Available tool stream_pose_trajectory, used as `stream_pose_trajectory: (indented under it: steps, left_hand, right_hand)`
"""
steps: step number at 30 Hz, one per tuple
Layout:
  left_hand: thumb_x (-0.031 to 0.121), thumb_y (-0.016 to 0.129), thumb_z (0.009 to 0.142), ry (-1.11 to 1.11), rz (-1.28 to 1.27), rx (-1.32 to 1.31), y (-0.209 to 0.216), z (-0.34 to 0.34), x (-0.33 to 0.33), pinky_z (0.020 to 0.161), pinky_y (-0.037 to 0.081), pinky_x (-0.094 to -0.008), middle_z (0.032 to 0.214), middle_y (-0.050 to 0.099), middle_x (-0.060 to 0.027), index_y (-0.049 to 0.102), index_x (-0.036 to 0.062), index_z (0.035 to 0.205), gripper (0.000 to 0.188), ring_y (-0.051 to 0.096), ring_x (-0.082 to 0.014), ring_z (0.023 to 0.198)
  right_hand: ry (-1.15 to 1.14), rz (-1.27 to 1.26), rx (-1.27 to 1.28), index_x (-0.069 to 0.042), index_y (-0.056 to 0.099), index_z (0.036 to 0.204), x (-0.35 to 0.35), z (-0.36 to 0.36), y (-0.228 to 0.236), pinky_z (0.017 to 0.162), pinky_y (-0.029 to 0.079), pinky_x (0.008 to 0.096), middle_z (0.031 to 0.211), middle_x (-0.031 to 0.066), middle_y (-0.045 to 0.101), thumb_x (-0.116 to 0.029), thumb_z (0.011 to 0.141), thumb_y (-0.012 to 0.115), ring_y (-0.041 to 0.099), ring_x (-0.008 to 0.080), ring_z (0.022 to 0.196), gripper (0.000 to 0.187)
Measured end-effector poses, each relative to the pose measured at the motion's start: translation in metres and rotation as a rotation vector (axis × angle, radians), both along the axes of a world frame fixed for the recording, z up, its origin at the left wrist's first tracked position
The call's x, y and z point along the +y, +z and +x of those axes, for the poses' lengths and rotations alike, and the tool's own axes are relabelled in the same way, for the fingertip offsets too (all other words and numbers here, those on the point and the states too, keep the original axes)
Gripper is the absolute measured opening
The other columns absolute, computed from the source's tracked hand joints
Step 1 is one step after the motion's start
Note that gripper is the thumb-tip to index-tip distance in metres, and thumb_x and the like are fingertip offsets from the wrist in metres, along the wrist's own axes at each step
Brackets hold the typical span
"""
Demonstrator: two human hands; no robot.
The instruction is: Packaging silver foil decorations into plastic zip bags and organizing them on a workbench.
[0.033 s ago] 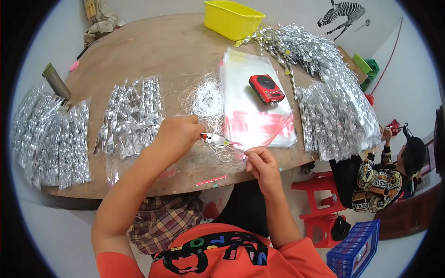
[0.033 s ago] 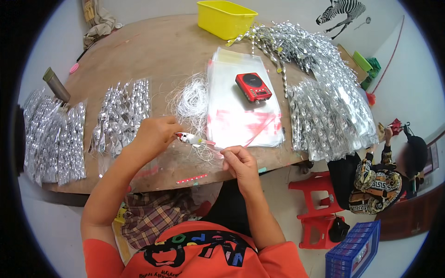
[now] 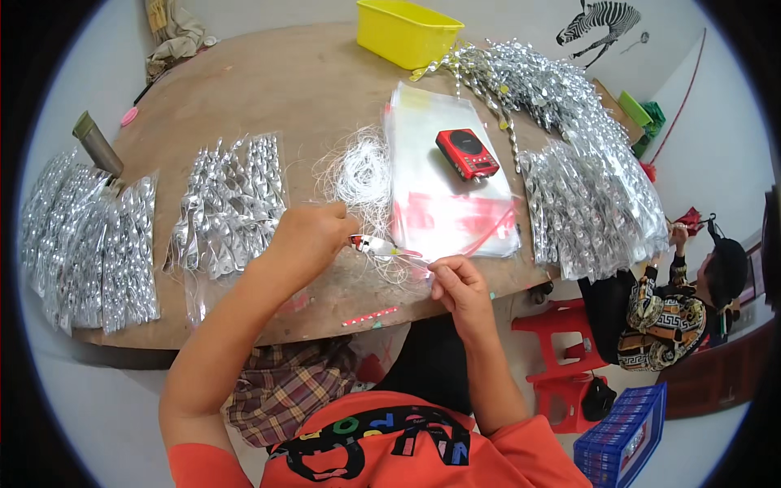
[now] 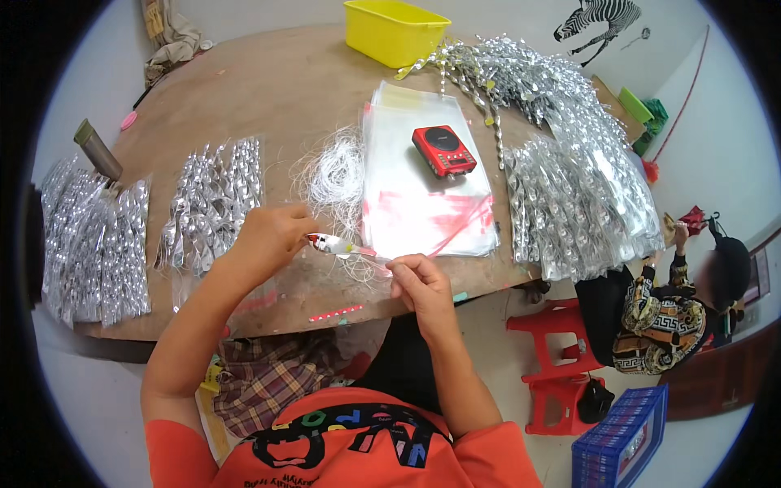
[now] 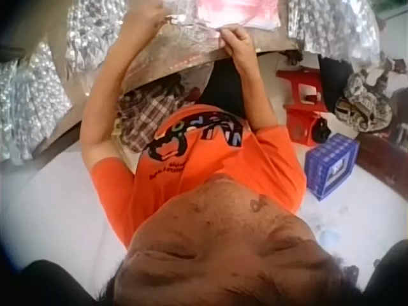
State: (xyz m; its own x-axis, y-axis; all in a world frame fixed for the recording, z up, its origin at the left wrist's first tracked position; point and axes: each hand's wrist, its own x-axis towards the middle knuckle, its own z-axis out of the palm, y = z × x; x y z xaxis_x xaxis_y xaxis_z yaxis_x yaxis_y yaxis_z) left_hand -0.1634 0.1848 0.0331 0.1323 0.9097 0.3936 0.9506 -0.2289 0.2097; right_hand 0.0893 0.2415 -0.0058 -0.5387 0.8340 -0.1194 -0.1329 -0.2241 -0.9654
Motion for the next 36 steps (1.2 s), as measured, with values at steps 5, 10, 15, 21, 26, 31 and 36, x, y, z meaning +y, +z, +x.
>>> stream_pose_trajectory:
  steps: [5, 10, 15, 21, 26, 31, 36]
  left_hand:
    - [0.010, 0.060, 0.073, -0.057, 0.020, 0.042, -0.019, -0.003, 0.003, 0.056, 0.047, -0.0370, 0.074, 0.057, -0.0050, 0.065, 0.0119, 0.078, 0.008, 0.060, -0.0264, 0.067]
    - [0.009, 0.057, 0.069, -0.091, 0.083, 0.122, -0.036, -0.009, 0.007, 0.054, 0.048, -0.0363, 0.072, 0.054, -0.0060, 0.057, 0.0086, 0.070, 0.001, 0.060, -0.0245, 0.065]
    - [0.010, 0.058, 0.068, -0.068, 0.003, 0.248, -0.044, -0.022, -0.011, 0.055, 0.049, -0.0367, 0.073, 0.054, -0.0063, 0.058, 0.0086, 0.070, 0.002, 0.061, -0.0243, 0.066]
    - [0.009, 0.059, 0.068, 0.007, 0.015, 0.203, -0.026, -0.032, -0.035, 0.058, 0.050, -0.0357, 0.080, 0.059, -0.0051, 0.062, 0.0106, 0.083, 0.016, 0.062, -0.0243, 0.068]
    - [0.013, 0.059, 0.071, 0.201, 0.131, 0.122, 0.003, -0.021, -0.059, 0.053, 0.048, -0.0376, 0.071, 0.056, -0.0070, 0.062, 0.0099, 0.085, 0.014, 0.061, -0.0253, 0.061]
    - [0.013, 0.064, 0.078, 0.304, 0.070, -0.551, 0.015, -0.010, -0.084, 0.053, 0.047, -0.0322, 0.079, 0.063, -0.0093, 0.061, 0.0136, 0.110, 0.032, 0.061, -0.0228, 0.058]
    - [0.016, 0.063, 0.087, 0.302, -0.380, -1.295, 0.013, 0.004, -0.123, 0.067, 0.044, -0.0211, 0.092, 0.059, -0.0011, 0.053, 0.0034, 0.119, 0.036, 0.054, -0.0050, 0.082]
  right_hand:
    - [-0.035, 0.064, -0.019, -0.005, 0.061, 0.093, 0.003, -0.009, -0.005, 0.047, 0.031, 0.0168, 0.065, 0.0000, 0.054, -0.016, 0.091, 0.056, 0.042, 0.0043, 0.052, 0.013]
    - [0.059, 0.105, -0.089, -0.004, 0.062, 0.095, -0.002, -0.011, -0.015, 0.050, 0.035, 0.0179, 0.069, 0.0011, 0.059, -0.015, 0.090, 0.056, 0.045, 0.0053, 0.055, 0.013]
    - [0.278, 0.180, -0.219, -0.002, 0.063, 0.101, -0.029, -0.022, -0.014, 0.058, 0.042, 0.0191, 0.083, 0.0047, 0.065, -0.013, 0.088, 0.058, 0.056, 0.0081, 0.066, 0.017]
    - [0.421, 0.637, -0.435, -0.002, 0.063, 0.105, -0.019, -0.023, -0.002, 0.067, 0.047, 0.0264, 0.090, 0.0057, 0.066, -0.010, 0.084, 0.062, 0.060, 0.0114, 0.080, 0.022]
    - [0.122, 1.062, -0.530, -0.004, 0.063, 0.088, 0.005, -0.042, 0.004, 0.065, 0.044, 0.0301, 0.079, 0.0060, 0.061, -0.007, 0.081, 0.063, 0.057, 0.0178, 0.070, 0.008]
    - [0.268, 1.510, -0.584, -0.009, 0.061, 0.082, 0.011, -0.067, -0.011, 0.063, 0.038, 0.0315, 0.072, 0.0024, 0.055, -0.009, 0.075, 0.061, 0.055, 0.0187, 0.065, 0.007]
    - [0.346, 1.783, -0.573, -0.011, 0.059, 0.079, 0.016, -0.078, -0.013, 0.061, 0.035, 0.0309, 0.068, 0.0013, 0.050, -0.012, 0.070, 0.057, 0.053, 0.0154, 0.062, 0.010]
